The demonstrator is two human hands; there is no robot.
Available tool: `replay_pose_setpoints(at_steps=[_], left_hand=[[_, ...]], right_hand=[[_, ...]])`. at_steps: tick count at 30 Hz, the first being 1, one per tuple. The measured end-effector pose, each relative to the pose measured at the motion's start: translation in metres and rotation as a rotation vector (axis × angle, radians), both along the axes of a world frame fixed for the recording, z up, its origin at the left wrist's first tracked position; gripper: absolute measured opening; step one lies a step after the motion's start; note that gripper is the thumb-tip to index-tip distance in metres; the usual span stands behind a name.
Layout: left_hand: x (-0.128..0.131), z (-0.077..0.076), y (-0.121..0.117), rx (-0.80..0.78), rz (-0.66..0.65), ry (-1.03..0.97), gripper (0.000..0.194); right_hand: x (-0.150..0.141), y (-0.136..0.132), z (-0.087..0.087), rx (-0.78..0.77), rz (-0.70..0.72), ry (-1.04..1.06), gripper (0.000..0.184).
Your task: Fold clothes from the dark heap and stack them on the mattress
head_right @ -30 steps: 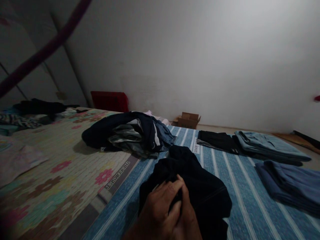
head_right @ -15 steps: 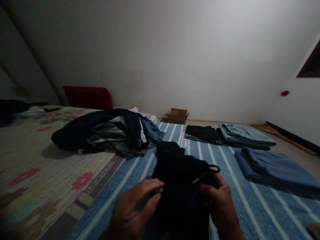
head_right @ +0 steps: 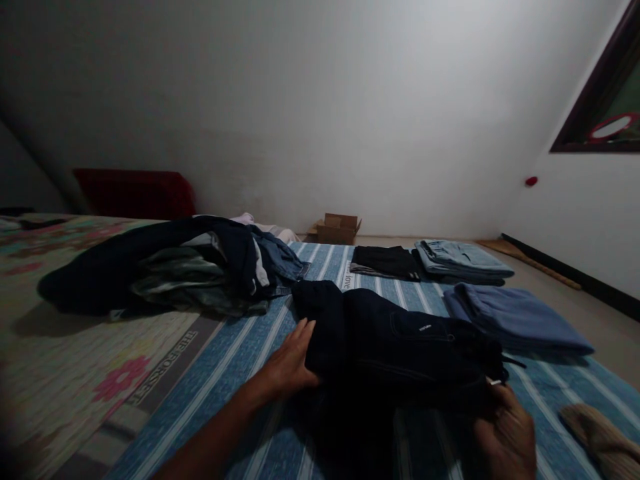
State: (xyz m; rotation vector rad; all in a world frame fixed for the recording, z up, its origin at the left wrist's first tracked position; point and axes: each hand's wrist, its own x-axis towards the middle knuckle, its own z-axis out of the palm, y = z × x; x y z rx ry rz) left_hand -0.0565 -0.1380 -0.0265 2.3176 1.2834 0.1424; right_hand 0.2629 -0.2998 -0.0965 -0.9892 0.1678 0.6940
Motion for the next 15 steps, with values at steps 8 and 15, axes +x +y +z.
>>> replay_pose_setpoints(at_steps=[8,15], left_hand=[[0.015,-0.005,0.075,0.026,-0.027,0.092,0.117],[0.031,-0.006,0.096,-0.038,-0.174,0.079,0.074]], right_hand=[[0.01,0.003,-0.017,0.027,-0.025,-0.041,0.01],[0.011,0.007,-0.03,0.116,0.043,-0.208,0.008]])
